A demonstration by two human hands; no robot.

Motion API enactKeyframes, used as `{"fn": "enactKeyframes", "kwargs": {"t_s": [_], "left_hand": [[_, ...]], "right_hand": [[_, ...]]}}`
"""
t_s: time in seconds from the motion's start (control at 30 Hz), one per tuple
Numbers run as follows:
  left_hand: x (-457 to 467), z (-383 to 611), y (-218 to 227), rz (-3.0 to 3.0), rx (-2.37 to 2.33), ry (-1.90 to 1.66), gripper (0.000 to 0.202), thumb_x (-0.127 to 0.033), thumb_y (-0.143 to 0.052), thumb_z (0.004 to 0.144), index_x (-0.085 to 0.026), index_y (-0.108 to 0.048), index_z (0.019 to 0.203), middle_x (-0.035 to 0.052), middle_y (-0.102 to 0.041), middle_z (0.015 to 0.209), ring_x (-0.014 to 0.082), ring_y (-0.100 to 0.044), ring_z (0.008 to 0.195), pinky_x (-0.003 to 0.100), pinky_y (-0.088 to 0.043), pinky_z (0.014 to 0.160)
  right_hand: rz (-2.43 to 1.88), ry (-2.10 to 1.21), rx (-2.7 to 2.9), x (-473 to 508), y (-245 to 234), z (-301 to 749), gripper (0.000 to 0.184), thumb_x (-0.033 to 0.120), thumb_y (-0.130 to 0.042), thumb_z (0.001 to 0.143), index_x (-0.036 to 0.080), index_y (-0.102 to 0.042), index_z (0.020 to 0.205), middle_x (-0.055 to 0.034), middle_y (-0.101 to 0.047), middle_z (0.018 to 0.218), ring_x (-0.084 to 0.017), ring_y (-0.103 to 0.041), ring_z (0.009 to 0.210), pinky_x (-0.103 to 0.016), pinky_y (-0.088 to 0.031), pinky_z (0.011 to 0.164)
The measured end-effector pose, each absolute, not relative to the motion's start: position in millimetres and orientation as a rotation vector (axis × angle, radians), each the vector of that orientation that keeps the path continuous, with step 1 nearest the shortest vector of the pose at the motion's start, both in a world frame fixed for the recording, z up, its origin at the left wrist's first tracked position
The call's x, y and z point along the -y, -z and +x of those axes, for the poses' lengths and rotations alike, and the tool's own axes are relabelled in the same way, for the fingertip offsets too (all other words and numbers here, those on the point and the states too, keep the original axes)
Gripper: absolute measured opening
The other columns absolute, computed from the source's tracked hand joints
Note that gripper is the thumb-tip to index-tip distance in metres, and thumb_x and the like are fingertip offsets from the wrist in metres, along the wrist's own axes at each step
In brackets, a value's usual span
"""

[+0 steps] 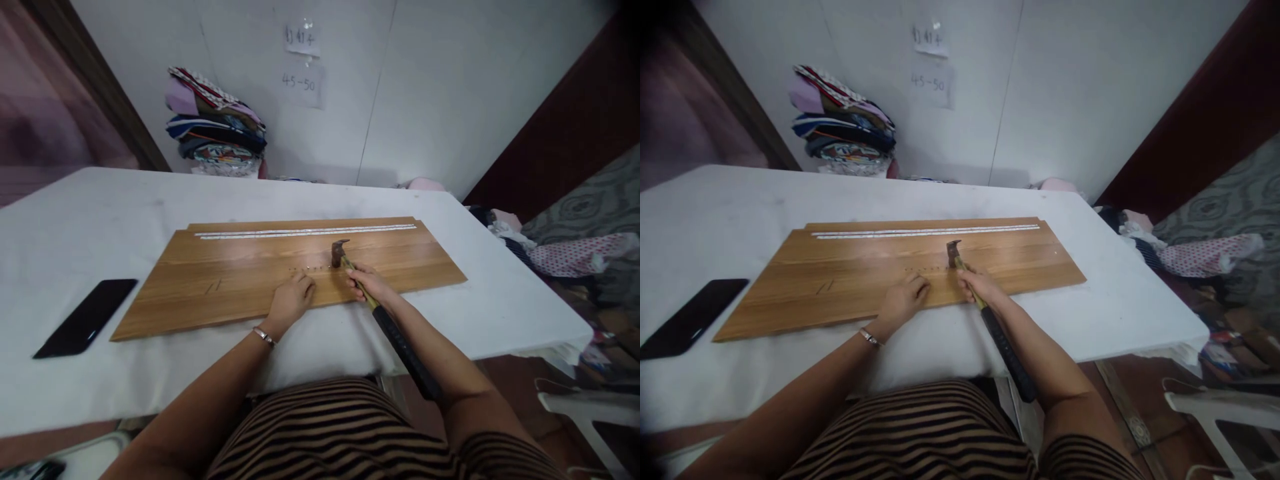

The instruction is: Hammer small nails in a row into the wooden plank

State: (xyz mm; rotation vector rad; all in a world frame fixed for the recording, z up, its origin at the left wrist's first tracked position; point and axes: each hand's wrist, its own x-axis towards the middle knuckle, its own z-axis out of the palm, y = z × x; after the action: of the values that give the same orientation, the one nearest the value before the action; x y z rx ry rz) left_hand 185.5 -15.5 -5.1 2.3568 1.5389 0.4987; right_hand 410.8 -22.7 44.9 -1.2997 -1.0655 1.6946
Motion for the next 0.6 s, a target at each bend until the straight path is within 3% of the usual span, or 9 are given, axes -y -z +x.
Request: {"fn": "enactKeyframes", "kwargs": {"t_s": [0.6], "left_hand": [[19.4,188.0,11.0,2.389,-1.551,-0.529,0.027,-0.024,-0.046,0.101,-0.021,-0.072,0.095,0.0074,-0.067,0.095,0.0188,-0.063,0.090,0.031,-0.050,0.083]], "right_hand": [[-1.334,-1.715,1.061,24.3,-40.8,415.0,0.048,0.050,-0.079,0.065,0.026,-0.044,0.087,0.0104,-0.046,0.059,-0.005,-0.034,0.037,-0.019,-0.023,0.034]]}}
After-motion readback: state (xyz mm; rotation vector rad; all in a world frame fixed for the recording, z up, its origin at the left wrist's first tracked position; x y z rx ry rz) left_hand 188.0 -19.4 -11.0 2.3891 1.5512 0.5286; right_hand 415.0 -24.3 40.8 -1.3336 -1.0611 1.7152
